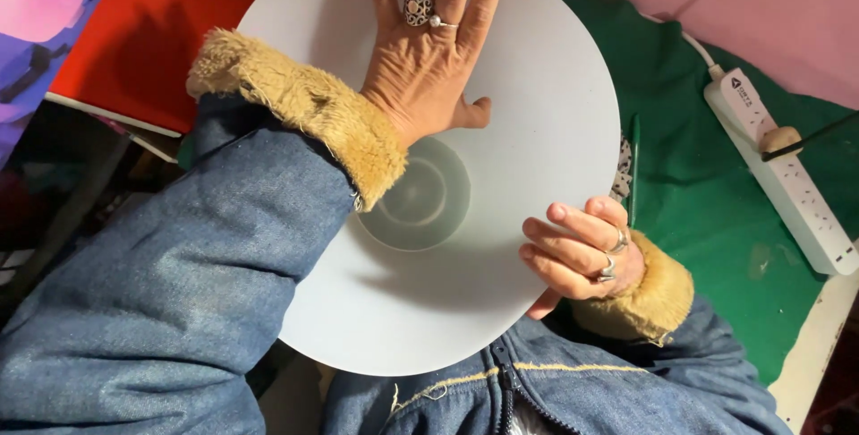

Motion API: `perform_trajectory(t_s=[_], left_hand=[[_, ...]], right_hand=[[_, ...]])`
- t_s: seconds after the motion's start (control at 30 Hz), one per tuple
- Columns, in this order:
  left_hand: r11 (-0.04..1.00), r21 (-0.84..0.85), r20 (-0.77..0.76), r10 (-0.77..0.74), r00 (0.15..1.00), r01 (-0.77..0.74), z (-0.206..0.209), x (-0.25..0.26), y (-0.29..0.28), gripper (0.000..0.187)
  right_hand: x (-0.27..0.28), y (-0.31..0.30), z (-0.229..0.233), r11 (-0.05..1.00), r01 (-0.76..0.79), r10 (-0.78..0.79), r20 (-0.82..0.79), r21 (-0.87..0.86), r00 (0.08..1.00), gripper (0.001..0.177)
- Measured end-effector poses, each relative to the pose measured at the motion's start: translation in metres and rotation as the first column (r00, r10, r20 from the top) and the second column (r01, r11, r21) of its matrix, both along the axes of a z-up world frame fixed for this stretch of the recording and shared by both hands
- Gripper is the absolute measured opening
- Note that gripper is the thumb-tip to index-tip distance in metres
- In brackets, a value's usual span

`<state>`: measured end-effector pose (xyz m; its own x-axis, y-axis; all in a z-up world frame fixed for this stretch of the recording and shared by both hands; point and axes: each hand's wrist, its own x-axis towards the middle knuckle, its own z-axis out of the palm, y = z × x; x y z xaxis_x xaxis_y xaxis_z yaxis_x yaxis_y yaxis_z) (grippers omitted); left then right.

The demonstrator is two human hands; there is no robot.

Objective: Unboxing a new appliance from its packaging and wiping the components with a cloth.

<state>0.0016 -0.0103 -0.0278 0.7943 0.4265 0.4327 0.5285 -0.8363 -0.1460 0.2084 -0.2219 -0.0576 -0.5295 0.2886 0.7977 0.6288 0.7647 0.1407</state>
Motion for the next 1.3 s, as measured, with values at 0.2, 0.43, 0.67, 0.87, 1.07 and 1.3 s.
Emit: perform_trajectory(t_s=[0.2, 0.43, 0.67, 0.87, 1.07, 1.3], left_hand=[[0.999, 0.0, -0.025, 0.033, 0.999, -0.033, 0.003, 0.001, -0.002, 0.151], [1.0, 0.026, -0.003, 0.014, 1.0, -0.014, -0.005, 0.001, 0.0, 0.148], [1.0, 0.027, -0.018, 0.008, 1.0, -0.007, 0.002, 0.0, 0.0, 0.149], [0.999, 0.05, 0.009, 0.012, 1.0, -0.013, -0.001, 0.001, -0.002, 0.149], [0.999, 0.014, -0.002, 0.047, 0.999, -0.047, -0.003, 0.002, -0.003, 0.151], [1.0, 0.012, -0.012, -0.002, 1.0, 0.002, 0.004, -0.002, -0.002, 0.151]], right_hand=[[0.001, -0.009, -0.003, 0.996, 0.031, -0.032, -0.006, -0.082, 0.999, 0.021], [0.0, -0.008, 0.001, 0.993, 0.025, -0.023, 0.013, -0.116, 1.0, 0.026], [-0.006, -0.004, -0.005, 0.997, 0.013, -0.017, -0.056, -0.079, 0.998, 0.021], [-0.009, -0.002, -0.011, 0.999, 0.0, -0.005, -0.101, -0.041, 0.995, 0.02], [-0.01, -0.002, -0.012, 0.999, 0.0, -0.004, -0.126, -0.035, 0.992, 0.019], [-0.01, 0.0, -0.012, 1.0, -0.014, 0.011, -0.13, -0.02, 0.991, 0.019]])
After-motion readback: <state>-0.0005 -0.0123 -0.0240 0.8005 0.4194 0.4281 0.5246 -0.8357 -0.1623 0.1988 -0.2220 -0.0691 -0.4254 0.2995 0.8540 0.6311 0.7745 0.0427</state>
